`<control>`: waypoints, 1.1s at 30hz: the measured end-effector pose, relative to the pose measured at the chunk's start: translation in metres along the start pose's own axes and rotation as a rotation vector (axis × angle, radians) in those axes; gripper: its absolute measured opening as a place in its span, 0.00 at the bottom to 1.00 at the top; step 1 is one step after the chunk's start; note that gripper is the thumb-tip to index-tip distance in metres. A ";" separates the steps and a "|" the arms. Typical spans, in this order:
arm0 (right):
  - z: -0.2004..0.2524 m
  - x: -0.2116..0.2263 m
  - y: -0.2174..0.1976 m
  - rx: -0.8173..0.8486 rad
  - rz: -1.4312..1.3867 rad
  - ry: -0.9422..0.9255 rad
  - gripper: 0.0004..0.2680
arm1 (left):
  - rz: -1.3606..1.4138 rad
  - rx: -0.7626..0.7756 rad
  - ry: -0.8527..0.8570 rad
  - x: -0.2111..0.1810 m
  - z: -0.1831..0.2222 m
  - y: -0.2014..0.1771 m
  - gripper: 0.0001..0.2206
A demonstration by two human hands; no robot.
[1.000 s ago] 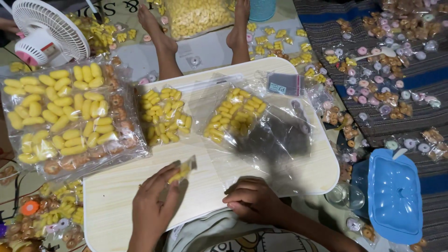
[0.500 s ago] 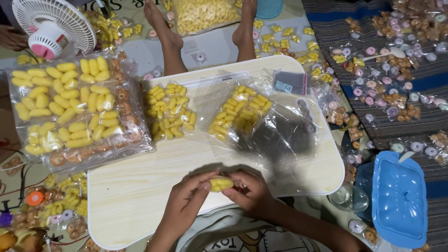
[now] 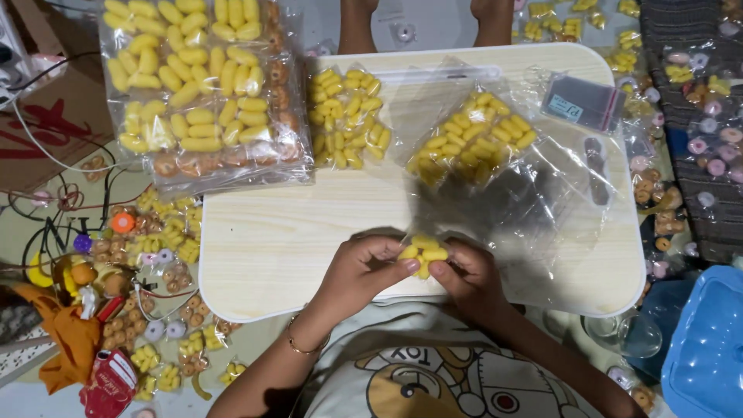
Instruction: Packing small yellow items into plastic bags
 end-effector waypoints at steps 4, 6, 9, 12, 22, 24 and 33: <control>-0.001 0.010 0.001 -0.020 0.109 -0.016 0.09 | -0.001 -0.005 -0.007 0.006 0.004 -0.002 0.09; -0.003 0.012 0.002 -0.008 0.133 -0.019 0.09 | 0.005 -0.010 0.002 0.008 0.003 -0.003 0.10; 0.000 0.009 0.004 0.003 0.115 -0.012 0.09 | -0.086 0.013 0.041 0.004 0.002 -0.003 0.10; 0.003 0.010 0.008 0.004 -0.060 0.000 0.13 | -0.143 0.071 0.038 -0.004 0.003 0.000 0.08; 0.005 0.000 -0.004 -0.074 -0.077 0.009 0.10 | 0.061 -0.010 0.001 -0.002 0.000 0.005 0.14; 0.006 0.004 -0.004 -0.115 -0.097 0.004 0.11 | 0.135 -0.041 -0.013 0.005 0.000 0.002 0.16; 0.007 -0.011 -0.010 -0.111 -0.124 0.004 0.11 | 0.071 -0.083 0.007 -0.011 -0.008 -0.008 0.09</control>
Point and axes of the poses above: each hand's wrist, its own z-axis away from the middle knuckle, its own y-axis out of the palm, x = y × z, the point moved 7 cm from there along -z, towards the middle knuckle, and after that the axes turned 8 degrees about y, right-handed, at the moved point
